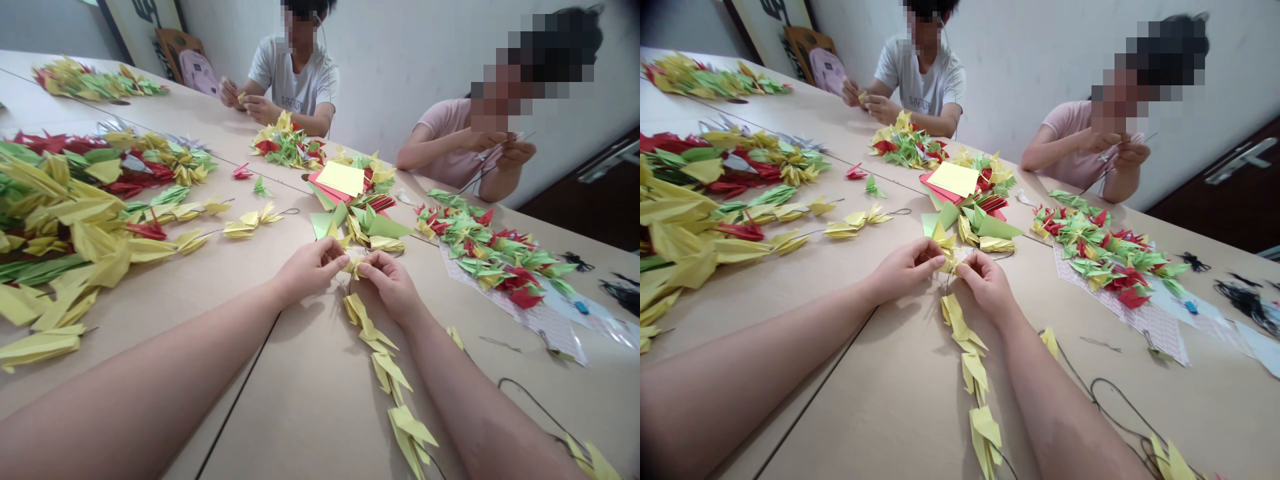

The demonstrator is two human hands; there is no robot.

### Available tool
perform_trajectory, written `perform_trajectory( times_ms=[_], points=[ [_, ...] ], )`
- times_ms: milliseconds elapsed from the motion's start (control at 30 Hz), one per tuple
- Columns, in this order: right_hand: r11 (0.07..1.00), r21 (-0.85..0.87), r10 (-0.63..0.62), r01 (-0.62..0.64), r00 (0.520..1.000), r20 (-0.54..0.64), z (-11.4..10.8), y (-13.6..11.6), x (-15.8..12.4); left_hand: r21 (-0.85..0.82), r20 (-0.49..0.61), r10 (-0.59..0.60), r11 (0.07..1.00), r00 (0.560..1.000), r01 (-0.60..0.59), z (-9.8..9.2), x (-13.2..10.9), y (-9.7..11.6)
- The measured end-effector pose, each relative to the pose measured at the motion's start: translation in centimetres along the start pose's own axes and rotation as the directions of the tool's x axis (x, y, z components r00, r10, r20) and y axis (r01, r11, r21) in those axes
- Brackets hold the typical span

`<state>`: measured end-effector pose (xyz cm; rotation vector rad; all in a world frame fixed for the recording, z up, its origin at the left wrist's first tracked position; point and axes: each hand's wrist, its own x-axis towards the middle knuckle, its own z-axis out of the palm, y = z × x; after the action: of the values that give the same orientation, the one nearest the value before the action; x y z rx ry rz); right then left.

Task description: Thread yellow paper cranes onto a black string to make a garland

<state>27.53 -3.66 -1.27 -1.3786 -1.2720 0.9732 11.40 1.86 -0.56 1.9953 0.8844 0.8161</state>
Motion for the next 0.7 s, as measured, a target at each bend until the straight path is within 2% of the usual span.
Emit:
perform_trajectory(
  times_ms=[200,300,400,467,567,700],
  points=[
    [0.989,-0.072,-0.138,0.130,0.983,-0.123,0.1,0.0,0.0,0.011,-0.006,0.000,1.000,1.000,0.000,-0.1,0.0,-0.1],
    [0.961,-0.195,-0.237,0.198,0.950,-0.203,-0.2,-0.1,-0.2,0.046,0.027,-0.003,0.999,1.000,0.002,0.0,0.1,-0.2],
    [0.905,-0.327,-0.352,0.272,0.911,-0.215,-0.3,-0.4,-0.5,0.060,0.056,0.002,0.998,0.998,-0.006,0.0,0.1,-0.2],
    [0.864,-0.393,-0.401,0.315,0.902,-0.158,-0.2,-0.7,-0.7,0.053,0.056,0.005,0.999,0.998,-0.008,0.0,0.0,-0.2],
    [0.818,-0.452,-0.406,0.356,0.914,-0.016,0.1,-1.0,-1.1,0.016,0.022,0.017,1.000,1.000,-0.017,-0.1,-0.1,-0.1],
    [0.837,-0.464,-0.249,0.290,0.957,0.149,0.0,-1.0,-1.1,-0.080,-0.066,0.027,0.996,0.997,-0.032,-0.3,-0.3,0.1]
  ],
)
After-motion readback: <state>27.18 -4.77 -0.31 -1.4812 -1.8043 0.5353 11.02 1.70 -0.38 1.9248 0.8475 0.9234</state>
